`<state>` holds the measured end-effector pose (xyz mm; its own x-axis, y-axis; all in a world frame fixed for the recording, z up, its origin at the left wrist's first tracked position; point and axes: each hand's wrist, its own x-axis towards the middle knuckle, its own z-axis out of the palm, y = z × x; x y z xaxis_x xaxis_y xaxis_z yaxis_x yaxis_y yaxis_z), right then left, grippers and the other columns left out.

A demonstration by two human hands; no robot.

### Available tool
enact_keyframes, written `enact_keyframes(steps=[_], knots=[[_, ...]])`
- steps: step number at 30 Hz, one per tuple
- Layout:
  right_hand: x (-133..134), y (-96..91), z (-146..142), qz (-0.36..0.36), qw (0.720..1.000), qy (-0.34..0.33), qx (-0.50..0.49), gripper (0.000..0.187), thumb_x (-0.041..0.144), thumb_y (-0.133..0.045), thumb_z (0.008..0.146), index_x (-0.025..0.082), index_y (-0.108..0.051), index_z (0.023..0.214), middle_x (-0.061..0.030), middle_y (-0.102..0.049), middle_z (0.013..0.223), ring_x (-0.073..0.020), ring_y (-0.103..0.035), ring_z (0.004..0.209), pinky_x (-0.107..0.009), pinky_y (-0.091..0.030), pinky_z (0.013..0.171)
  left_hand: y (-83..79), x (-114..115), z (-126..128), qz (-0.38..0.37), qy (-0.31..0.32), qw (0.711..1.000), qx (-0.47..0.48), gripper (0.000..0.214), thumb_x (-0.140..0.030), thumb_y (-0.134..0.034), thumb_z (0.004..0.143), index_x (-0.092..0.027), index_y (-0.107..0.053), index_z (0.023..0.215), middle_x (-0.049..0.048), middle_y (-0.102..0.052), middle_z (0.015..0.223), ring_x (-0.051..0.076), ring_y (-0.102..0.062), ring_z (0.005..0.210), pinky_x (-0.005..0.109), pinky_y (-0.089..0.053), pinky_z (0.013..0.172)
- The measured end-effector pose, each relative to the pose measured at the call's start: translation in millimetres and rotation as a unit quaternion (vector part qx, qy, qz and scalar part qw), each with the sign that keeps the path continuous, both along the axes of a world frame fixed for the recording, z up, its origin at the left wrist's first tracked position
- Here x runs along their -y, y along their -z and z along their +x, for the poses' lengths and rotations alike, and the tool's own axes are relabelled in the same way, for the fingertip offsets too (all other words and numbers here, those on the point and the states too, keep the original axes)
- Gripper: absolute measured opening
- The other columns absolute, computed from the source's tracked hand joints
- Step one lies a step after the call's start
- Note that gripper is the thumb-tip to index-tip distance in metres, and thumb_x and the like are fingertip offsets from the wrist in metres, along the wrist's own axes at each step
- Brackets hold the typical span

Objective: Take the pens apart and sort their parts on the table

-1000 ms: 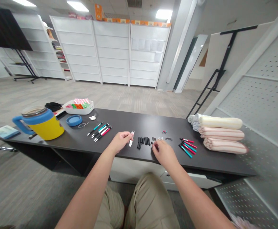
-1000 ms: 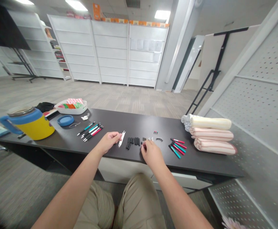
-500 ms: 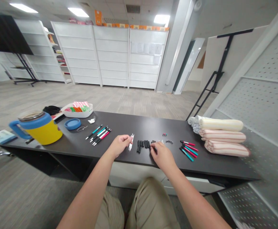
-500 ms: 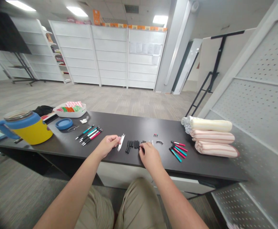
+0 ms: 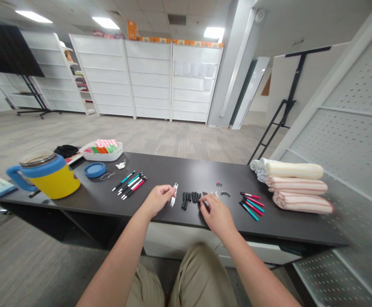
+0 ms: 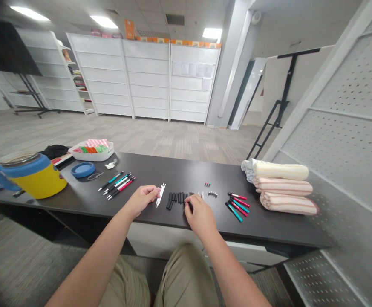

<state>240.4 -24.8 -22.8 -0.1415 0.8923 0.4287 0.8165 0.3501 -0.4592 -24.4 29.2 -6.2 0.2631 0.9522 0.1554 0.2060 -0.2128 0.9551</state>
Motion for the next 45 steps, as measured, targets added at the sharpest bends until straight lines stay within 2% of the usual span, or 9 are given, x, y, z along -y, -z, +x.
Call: enact_keyframes(steps=[13,17,22,25,28,31,34,41,45], knots=[[-1.3,1.6,2.4,-0.008,0.999,0.005,-0.033,0.017,0.02,-0.052,0.093,0.024,-0.067,0.101,-0.0039,-0.072,0.105,-0.0226,-0.068,0.098,-0.035,-0.05,0.087,-2.8,4.2,0.8,-0.005,0.0,1.0,-0.013,0.045,-0.057,-0.06,0.094,-0.017,-0.068,0.074,-0.0046,-0.047,0.06,0.012,-0.042,0.061,0.025,-0.032,0.063],[-0.4,-0.1,1.8,-0.011,0.999,0.008,-0.035,0.018,0.019,-0.052,0.091,0.024,-0.068,0.099,-0.0037,-0.072,0.102,-0.0218,-0.067,0.091,-0.035,-0.049,0.084,-4.5,6.4,0.9,0.017,-0.001,0.999,-0.038,0.042,-0.053,-0.059,0.095,-0.018,-0.068,0.074,-0.0037,-0.052,0.062,0.013,-0.046,0.063,0.025,-0.034,0.064],[0.5,-1.0,2.2,-0.004,0.998,0.015,-0.056,0.019,0.018,-0.052,0.09,0.023,-0.068,0.096,-0.0037,-0.072,0.099,-0.0208,-0.065,0.082,-0.034,-0.049,0.081,-9.0,11.3,3.0,0.081,-0.067,0.989,-0.102,0.042,-0.05,-0.054,0.098,-0.019,-0.067,0.074,-0.0013,-0.061,0.067,0.015,-0.054,0.067,0.027,-0.037,0.067],[-0.3,-0.2,3.4,0.003,0.998,0.017,-0.066,0.017,0.016,-0.052,0.089,0.023,-0.067,0.094,-0.0036,-0.071,0.095,-0.0208,-0.064,0.08,-0.033,-0.048,0.081,-11.5,12.5,-2.3,0.16,-0.145,0.953,-0.213,0.041,-0.046,-0.048,0.101,-0.02,-0.064,0.075,0.0009,-0.061,0.069,0.017,-0.055,0.068,0.029,-0.038,0.067],[-0.9,0.0,4.4,0.011,0.998,0.013,-0.065,0.018,0.016,-0.052,0.089,0.023,-0.067,0.093,-0.0041,-0.07,0.093,-0.0206,-0.063,0.079,-0.033,-0.048,0.08,-14.9,11.1,-18.9,0.236,-0.223,0.87,-0.371,0.033,-0.038,-0.045,0.103,-0.02,-0.064,0.084,0.0073,-0.065,0.081,0.023,-0.06,0.08,0.034,-0.042,0.075],[0.1,-1.4,4.8,0.009,0.998,0.017,-0.062,0.018,0.015,-0.051,0.089,0.023,-0.067,0.092,-0.0042,-0.069,0.093,-0.0199,-0.062,0.078,-0.032,-0.047,0.079,-17.8,10.7,-40.9,0.233,-0.273,0.798,-0.484,0.025,-0.03,-0.047,0.1,-0.017,-0.068,0.102,0.015,-0.069,0.103,0.032,-0.062,0.1,0.04,-0.044,0.083],[1.7,-3.1,4.8,0.01,0.998,0.017,-0.057,0.017,0.015,-0.051,0.088,0.022,-0.067,0.091,-0.0044,-0.069,0.092,-0.0201,-0.062,0.082,-0.032,-0.047,0.081,-16.9,13.7,-56.9,0.19,-0.318,0.748,-0.551,0.029,-0.028,-0.045,0.1,-0.014,-0.068,0.111,0.0192,-0.066,0.114,0.037,-0.059,0.11,0.044,-0.045,0.085],[2.8,-2.8,5.5,0.024,0.998,0.016,-0.063,0.017,0.015,-0.051,0.088,0.022,-0.067,0.089,-0.0041,-0.068,0.091,-0.02,-0.061,0.081,-0.033,-0.047,0.084,-6.3,14.6,-64.1,0.152,-0.362,0.721,-0.572,0.037,-0.03,-0.039,0.102,-0.011,-0.071,0.11,0.0211,-0.066,0.114,0.037,-0.057,0.109,0.047,-0.047,0.086],[3.2,-2.1,6.0,0.022,0.997,0.02,-0.065,0.018,0.015,-0.051,0.088,0.022,-0.067,0.089,-0.0039,-0.068,0.092,-0.0199,-0.061,0.081,-0.033,-0.047,0.08,-6.0,13.4,-64.5,0.144,-0.362,0.723,-0.57,0.037,-0.03,-0.041,0.101,-0.012,-0.072,0.109,0.0215,-0.066,0.112,0.037,-0.058,0.108,0.048,-0.048,0.087]])
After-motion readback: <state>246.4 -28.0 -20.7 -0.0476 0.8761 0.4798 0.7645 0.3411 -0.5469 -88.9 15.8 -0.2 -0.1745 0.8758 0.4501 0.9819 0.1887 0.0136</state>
